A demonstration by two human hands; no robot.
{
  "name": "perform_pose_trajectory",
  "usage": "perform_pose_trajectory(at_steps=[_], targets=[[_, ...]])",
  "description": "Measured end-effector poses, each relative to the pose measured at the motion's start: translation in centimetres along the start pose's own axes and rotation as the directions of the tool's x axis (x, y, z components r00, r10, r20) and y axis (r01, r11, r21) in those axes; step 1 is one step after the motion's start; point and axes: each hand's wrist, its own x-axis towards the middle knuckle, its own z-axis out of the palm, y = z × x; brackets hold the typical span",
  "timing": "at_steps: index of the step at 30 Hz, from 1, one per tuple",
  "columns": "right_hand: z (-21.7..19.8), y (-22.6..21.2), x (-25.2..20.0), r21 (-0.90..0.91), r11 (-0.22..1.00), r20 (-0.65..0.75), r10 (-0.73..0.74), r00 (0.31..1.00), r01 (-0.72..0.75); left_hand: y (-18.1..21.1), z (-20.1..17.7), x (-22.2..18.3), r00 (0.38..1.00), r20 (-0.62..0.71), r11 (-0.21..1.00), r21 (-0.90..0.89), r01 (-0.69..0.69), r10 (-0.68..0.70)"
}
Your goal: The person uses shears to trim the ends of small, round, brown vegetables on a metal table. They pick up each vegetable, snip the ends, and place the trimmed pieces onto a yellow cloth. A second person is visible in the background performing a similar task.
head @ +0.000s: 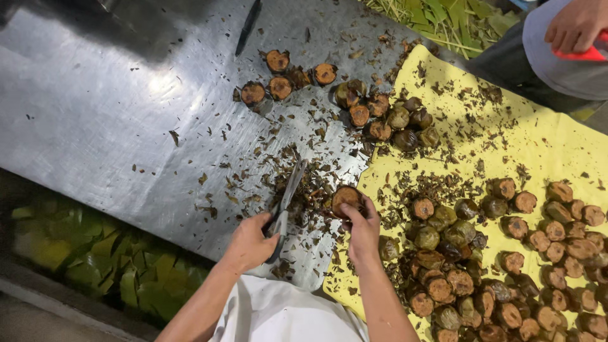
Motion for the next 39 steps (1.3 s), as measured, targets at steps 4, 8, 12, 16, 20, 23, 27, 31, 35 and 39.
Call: perform_pose_trajectory(at_steps=[4, 8, 12, 16, 20, 23, 27, 31, 35, 39], targets=[[-1.5, -1.1, 0.1, 0.265, 0.962, 0.024, 0.064, 0.998, -0.068, -0.5, -0.8, 0.2, 0.986, 0.028, 0.985, 0.05, -0.163, 0.162], [-1.3, -2.0, -0.7, 0.385, 0.887, 0.245, 0.169, 0.955, -0.256, -0.1, -0.4, 0.0, 0.977, 0.106, 0.976, 0.092, -0.197, 0.187], [-0.4, -2.5, -1.7, 0.273, 0.94, 0.261, 0.132, 0.956, -0.204, 0.4, -0.4, 0.1, 0.93, 0.131, 0.901, 0.231, -0.367, 0.345], [-0.6, -2.2, -2.4, 0.21, 0.957, 0.334, 0.122, 0.935, -0.2, 0.5, -1.1, 0.6, 0.907, 0.215, 0.852, 0.32, -0.415, 0.361], [-0.7, -1.9, -2.6, 0.133, 0.962, 0.413, 0.163, 0.896, -0.237, 0.4, -1.5, 1.3, 0.851, 0.206, 0.799, 0.294, -0.525, 0.483], [-0.4, -2.0, -2.8, 0.06, 0.964, 0.44, 0.207, 0.874, -0.258, 0.4, -1.5, 1.6, 0.846, 0.22, 0.801, 0.277, -0.532, 0.486], [-0.4, -3.5, -3.1, -0.012, 0.966, 0.425, 0.239, 0.873, -0.259, 0.2, -1.2, 1.5, 0.873, 0.291, 0.872, 0.187, -0.453, 0.391], [-0.4, -4.3, -3.1, 0.0, 0.957, 0.341, 0.271, 0.9, -0.289, -0.2, -0.6, 1.5, 0.867, 0.256, 0.883, 0.084, -0.461, 0.428], [-0.8, -4.2, -2.7, -0.093, 0.962, 0.234, 0.27, 0.934, -0.255, -0.8, -0.8, 1.9, 0.926, 0.202, 0.942, 0.039, -0.333, 0.319], [-1.7, -3.6, -3.1, -0.141, 0.953, 0.345, 0.3, 0.889, -0.267, -1.0, -1.1, 2.1, 0.725, 0.07, 0.713, 0.139, -0.687, 0.685]])
